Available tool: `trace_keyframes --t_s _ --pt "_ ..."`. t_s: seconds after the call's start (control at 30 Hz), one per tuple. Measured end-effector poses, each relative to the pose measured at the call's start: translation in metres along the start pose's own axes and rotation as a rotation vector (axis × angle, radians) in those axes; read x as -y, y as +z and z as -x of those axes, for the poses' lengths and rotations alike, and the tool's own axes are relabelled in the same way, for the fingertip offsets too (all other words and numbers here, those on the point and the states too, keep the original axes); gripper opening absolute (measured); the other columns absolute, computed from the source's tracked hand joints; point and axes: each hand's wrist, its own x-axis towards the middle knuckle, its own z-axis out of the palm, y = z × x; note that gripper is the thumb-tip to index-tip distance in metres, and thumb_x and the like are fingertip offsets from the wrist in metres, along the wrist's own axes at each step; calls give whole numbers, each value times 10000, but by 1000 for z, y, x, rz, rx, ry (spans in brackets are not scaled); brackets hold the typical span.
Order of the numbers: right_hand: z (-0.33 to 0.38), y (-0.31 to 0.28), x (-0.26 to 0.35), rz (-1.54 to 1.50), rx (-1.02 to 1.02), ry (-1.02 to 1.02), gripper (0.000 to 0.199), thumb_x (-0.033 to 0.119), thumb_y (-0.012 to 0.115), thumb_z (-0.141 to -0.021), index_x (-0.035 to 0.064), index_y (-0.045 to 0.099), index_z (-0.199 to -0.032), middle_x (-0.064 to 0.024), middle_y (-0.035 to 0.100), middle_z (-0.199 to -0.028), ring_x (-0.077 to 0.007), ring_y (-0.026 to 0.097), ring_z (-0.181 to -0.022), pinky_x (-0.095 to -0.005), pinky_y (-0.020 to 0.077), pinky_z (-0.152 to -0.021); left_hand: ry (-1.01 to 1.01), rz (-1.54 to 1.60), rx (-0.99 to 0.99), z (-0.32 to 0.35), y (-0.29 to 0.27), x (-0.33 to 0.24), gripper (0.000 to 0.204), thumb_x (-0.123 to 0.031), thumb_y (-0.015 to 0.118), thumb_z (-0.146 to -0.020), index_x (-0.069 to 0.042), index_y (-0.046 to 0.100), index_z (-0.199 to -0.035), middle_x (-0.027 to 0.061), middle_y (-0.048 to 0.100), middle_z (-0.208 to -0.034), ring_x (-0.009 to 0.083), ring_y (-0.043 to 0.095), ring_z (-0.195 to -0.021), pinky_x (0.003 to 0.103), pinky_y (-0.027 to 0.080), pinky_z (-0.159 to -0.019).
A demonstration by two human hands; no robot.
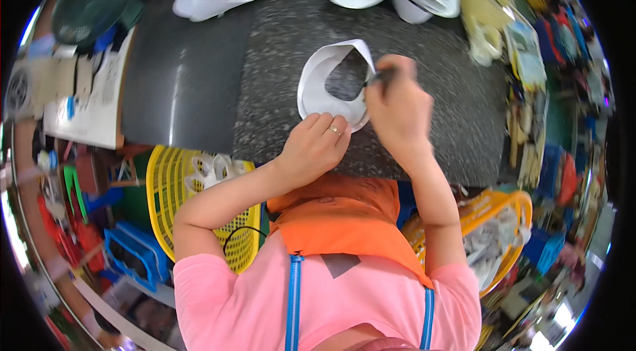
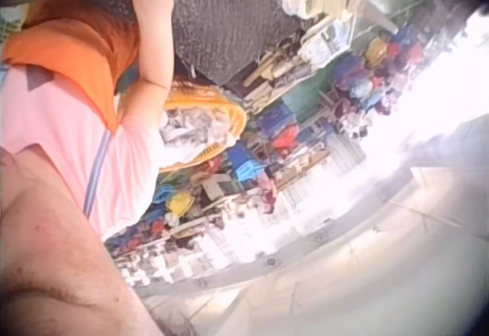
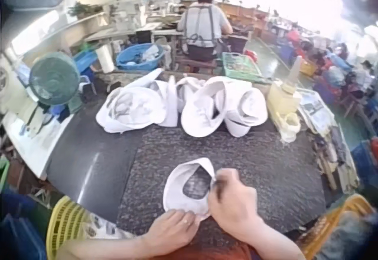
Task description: The person applies glue to the interior and edges of several white shoe components one at a time using a brush. After applying the adhesive, the person places each component back into a yellow basket on the floor.
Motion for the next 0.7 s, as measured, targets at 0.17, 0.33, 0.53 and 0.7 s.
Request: trace_keyframes --t_s 0.17,0.33,0.53,0.7 --pt "7 -53 6 -931 -607 152 304 -13 537 -719 14 519 -1022 -94 545 -865 -132 515 -552 -223 439 -480 -842 445 -264 58 -122 39 320 54 561 -731 -51 619 -1028 55 617 -923 213 619 -846 294 490 -689" --pt "10 -31 -20 -1096 -111 275 324 -6 517 -734 0 503 -1057 -83 515 -863 -102 502 -524 -201 356 -360 -1472 751 -630 242 -172 42 451 78 561 -750 26 487 -1192 84 627 -912 137 613 -809 247 482 -739" --pt "23 -8 -9 -898 28 308 289 24 539 -758 31 509 -1046 -30 497 -823 -62 483 -526 -173 340 -374 -2210 463 -700 416 -20 48 354 34 601 -755 -27 548 -1100 95 611 -864 191 614 -761 306 510 -601" --pt "31 -12 -26 -754 -57 344 285 39 553 -764 56 517 -1046 -3 496 -798 -34 477 -581 -164 336 -380 -2145 705 -1702 512 85 68 342 53 609 -770 -37 530 -1090 113 598 -919 183 589 -701 303 466 -480"
